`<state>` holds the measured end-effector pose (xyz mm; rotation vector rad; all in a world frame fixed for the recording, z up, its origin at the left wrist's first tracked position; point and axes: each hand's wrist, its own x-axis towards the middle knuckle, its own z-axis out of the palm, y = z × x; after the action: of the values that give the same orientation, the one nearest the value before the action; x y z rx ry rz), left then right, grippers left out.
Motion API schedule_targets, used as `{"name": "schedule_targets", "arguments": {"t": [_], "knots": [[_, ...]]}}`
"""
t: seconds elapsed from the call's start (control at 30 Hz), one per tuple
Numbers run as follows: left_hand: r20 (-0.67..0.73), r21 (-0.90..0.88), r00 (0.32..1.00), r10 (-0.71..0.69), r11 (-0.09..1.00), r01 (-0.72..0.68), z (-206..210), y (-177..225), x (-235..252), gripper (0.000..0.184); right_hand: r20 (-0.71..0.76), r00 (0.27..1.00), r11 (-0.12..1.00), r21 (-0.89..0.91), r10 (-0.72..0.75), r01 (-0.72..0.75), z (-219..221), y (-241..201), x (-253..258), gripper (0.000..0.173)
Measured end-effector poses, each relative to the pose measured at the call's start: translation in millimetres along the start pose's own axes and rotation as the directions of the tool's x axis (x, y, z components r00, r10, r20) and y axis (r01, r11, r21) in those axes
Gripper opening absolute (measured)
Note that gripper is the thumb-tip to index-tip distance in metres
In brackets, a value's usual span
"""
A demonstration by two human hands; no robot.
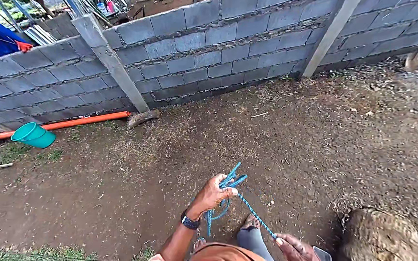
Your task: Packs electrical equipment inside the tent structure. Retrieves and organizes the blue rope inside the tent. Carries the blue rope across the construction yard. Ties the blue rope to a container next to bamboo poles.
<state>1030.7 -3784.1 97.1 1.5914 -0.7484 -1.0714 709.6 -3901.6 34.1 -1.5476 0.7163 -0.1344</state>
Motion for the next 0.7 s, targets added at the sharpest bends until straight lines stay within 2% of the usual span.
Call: {"name": "schedule_targets", "arguments": {"t": [0.1, 0.17, 0.27, 0.37, 0.47, 0.57, 0.7], "knots": [[-0.066, 0.04, 0.995, 0.07, 0.997, -0.067, 42, 34, 46, 0.047, 0.053, 0.999, 0.979, -0.202, -0.006, 0.016, -62, 11, 53, 0.03], [-0.106, 0.062, 0.992, 0.071, 0.996, -0.064, 77, 56, 74, 0.051, 0.085, 0.996, 0.952, -0.306, 0.029, -0.002, -102, 7, 82, 0.034], [-0.092, 0.095, 0.993, 0.068, 0.994, -0.059, 122, 89, 121, 0.057, 0.057, 0.995, 0.928, -0.367, 0.087, -0.06, -165, -14, 107, 0.038], [-0.029, 0.128, 0.995, 0.091, 0.988, -0.086, 153, 120, 171, 0.056, -0.064, 0.998, 0.956, -0.292, 0.01, -0.028, -223, -17, 118, 0.039], [0.003, 0.1, 0.991, 0.132, 0.986, -0.131, 184, 139, 233, 0.054, -0.216, 0.974, 0.987, -0.157, -0.074, 0.04, -268, 3, 127, 0.039], [-0.044, 0.06, 0.99, 0.131, 0.99, -0.129, 218, 160, 294, 0.041, -0.323, 0.946, 0.997, -0.081, -0.022, -0.004, -304, 24, 128, 0.038], [-0.103, -0.037, 0.986, 0.132, 0.99, -0.136, 257, 186, 391, 0.032, -0.455, 0.88, 0.989, 0.004, 0.136, -0.151, -358, 51, 132, 0.037]]}}
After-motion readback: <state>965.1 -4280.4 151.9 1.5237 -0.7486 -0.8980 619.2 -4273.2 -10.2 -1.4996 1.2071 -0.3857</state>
